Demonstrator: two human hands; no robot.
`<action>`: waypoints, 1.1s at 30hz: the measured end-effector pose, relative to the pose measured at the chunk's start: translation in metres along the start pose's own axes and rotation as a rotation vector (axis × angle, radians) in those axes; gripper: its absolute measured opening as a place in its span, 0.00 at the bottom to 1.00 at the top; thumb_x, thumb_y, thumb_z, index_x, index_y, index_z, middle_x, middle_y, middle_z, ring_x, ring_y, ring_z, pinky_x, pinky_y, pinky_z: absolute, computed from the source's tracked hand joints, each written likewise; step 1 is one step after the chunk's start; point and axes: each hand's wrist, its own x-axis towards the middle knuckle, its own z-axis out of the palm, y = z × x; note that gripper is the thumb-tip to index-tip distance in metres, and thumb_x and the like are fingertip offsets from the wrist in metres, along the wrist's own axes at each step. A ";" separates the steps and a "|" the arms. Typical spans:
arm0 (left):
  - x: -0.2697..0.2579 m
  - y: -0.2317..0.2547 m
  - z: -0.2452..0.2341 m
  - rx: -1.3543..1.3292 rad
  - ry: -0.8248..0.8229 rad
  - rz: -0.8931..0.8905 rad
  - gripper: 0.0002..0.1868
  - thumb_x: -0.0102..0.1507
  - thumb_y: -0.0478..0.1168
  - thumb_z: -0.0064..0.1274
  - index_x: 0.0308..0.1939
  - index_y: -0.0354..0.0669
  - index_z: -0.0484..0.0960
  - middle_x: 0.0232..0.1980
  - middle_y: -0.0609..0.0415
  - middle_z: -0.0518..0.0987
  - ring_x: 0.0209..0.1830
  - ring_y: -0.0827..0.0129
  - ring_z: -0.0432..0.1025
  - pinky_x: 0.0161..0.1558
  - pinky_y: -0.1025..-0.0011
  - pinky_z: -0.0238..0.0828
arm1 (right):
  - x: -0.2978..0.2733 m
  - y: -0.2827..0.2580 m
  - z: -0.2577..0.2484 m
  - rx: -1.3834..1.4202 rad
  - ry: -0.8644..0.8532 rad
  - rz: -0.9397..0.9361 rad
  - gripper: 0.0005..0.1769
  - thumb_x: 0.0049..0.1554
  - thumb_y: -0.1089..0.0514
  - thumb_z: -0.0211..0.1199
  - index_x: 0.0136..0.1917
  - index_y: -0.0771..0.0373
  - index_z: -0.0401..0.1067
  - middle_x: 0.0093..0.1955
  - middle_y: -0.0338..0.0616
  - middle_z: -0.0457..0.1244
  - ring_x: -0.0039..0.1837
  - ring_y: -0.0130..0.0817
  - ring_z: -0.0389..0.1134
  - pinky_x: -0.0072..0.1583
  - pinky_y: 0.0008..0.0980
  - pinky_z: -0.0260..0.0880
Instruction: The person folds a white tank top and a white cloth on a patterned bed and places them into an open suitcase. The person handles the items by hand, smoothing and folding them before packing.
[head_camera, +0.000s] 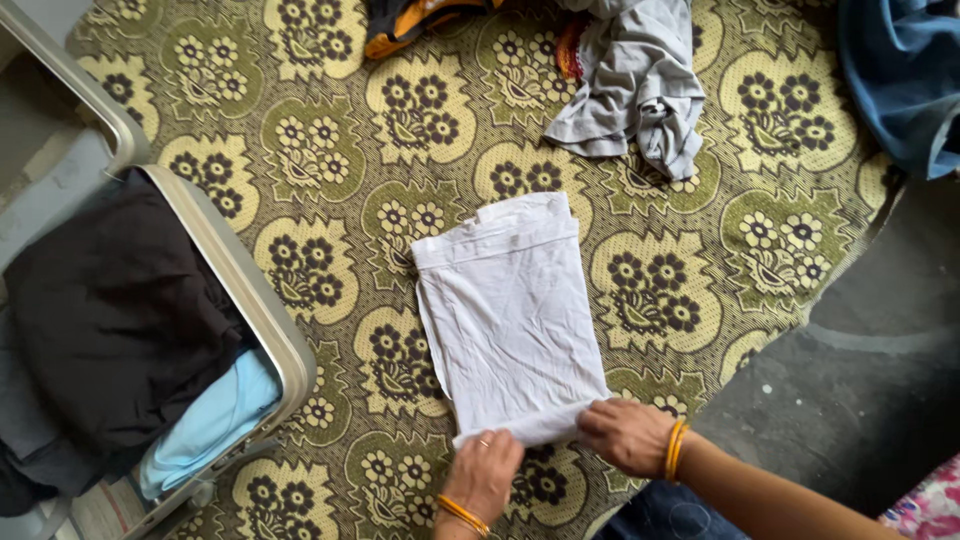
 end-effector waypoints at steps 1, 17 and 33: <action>-0.004 0.003 0.012 -0.013 0.067 0.137 0.13 0.66 0.34 0.47 0.54 0.39 0.74 0.55 0.46 0.73 0.60 0.56 0.68 0.61 0.60 0.65 | -0.002 -0.004 0.007 -0.059 0.050 0.004 0.15 0.61 0.57 0.55 0.58 0.66 0.74 0.57 0.52 0.64 0.58 0.47 0.65 0.60 0.45 0.68; 0.046 -0.022 -0.043 -0.259 -0.128 -0.568 0.15 0.68 0.39 0.49 0.59 0.54 0.78 0.61 0.60 0.78 0.64 0.70 0.70 0.71 0.61 0.58 | 0.062 0.020 -0.054 0.220 -0.133 0.701 0.19 0.53 0.54 0.59 0.58 0.53 0.68 0.51 0.41 0.67 0.53 0.42 0.72 0.56 0.41 0.72; 0.048 -0.050 -0.015 0.271 0.083 0.117 0.36 0.59 0.33 0.46 0.73 0.50 0.63 0.72 0.40 0.65 0.66 0.52 0.66 0.66 0.54 0.61 | 0.048 0.032 -0.036 -0.277 0.045 0.280 0.14 0.61 0.57 0.52 0.59 0.58 0.72 0.56 0.45 0.60 0.57 0.38 0.64 0.59 0.37 0.67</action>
